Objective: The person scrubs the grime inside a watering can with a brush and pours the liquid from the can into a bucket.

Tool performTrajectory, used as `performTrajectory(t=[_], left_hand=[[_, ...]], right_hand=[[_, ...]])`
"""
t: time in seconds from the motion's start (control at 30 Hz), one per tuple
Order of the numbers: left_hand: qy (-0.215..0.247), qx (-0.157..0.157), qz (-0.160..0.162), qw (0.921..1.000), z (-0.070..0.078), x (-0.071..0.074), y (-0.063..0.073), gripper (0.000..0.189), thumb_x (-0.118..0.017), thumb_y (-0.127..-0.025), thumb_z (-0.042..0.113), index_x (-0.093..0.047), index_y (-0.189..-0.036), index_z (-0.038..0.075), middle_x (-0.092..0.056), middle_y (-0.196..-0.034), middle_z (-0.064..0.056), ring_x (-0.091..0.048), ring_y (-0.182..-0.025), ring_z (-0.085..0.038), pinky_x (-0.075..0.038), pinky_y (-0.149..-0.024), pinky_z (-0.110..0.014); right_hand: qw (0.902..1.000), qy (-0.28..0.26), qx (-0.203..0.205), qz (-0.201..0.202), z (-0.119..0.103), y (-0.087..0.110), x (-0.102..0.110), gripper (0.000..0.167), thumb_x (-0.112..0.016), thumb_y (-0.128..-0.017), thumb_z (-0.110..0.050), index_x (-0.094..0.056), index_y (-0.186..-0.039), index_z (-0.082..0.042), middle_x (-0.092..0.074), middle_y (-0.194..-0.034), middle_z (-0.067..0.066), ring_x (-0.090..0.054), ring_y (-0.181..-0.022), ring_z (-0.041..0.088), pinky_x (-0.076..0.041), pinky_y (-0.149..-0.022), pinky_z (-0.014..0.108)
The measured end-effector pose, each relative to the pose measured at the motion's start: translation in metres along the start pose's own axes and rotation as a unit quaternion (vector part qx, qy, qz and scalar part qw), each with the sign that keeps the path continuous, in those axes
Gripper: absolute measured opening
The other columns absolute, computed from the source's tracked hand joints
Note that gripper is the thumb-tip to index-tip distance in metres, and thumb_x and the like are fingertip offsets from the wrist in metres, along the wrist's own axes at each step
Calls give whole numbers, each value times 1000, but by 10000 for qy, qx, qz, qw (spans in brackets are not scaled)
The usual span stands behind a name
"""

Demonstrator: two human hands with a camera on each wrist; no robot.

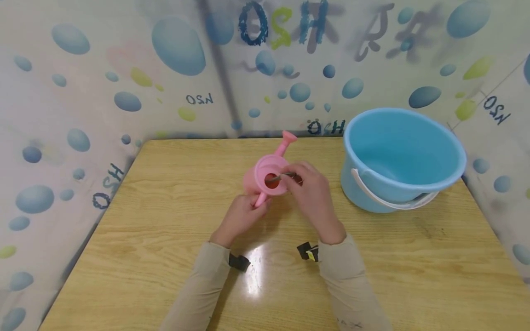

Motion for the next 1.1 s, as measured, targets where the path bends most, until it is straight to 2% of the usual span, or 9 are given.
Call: performTrajectory(t=[0.13,0.33,0.53,0.8,0.93,1.1], left_hand=[[-21,-108,14,9999,2,0,0,36,-56,-83,33,-42,-54,17,-34,-48,11,-35,-45,-2,-30,-43,-20],[-107,-174,17,9998,5,0,-1,36,-55,-84,34,-42,-56,16,-35,-49,10,-36,-47,-4,-32,-45,-21],[-100,-94,-72,9999,6,0,-1,35,-55,-84,34,-42,-57,16,-36,-50,9,-37,-48,-4,-33,-46,-21],[-202,-236,-33,9995,8,-1,-1,37,-56,-84,35,-40,-57,16,-35,-50,9,-37,-49,-4,-33,-47,-21],[-201,-287,-61,9994,8,-3,-2,37,-56,-83,35,-39,-56,16,-31,-50,9,-36,-48,-3,-31,-47,-20],[-226,-278,-76,9993,8,-6,-2,37,-57,-83,34,-38,-56,16,-29,-50,9,-34,-46,-2,-29,-45,-20]], right_hand=[[9994,-73,-306,138,1,0,6,24,-60,-84,-33,-66,-100,-16,-57,-84,-4,-51,-65,12,-45,-55,29],[9978,73,-208,633,-4,0,14,22,-61,-83,-29,-67,-97,-14,-57,-83,-6,-52,-66,8,-46,-57,27],[9956,57,-132,921,-3,0,14,21,-62,-83,-29,-68,-96,-14,-57,-81,-9,-53,-61,4,-46,-53,24],[9954,100,-459,833,7,-2,15,23,-59,-85,-27,-61,-101,-12,-53,-86,-1,-53,-60,10,-46,-52,28],[9954,278,-637,652,11,-4,14,24,-60,-84,-26,-58,-103,-10,-52,-92,2,-52,-69,14,-45,-59,30],[9956,377,-671,532,14,-5,11,26,-62,-84,-22,-55,-104,-7,-50,-96,5,-47,-77,17,-41,-66,31]])
Point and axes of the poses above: each hand's wrist, its own y-axis away from the middle knuckle, its own x-axis out of the back of the hand, z = x × y, the point moved 6 cm from there along -y, towards the middle knuckle
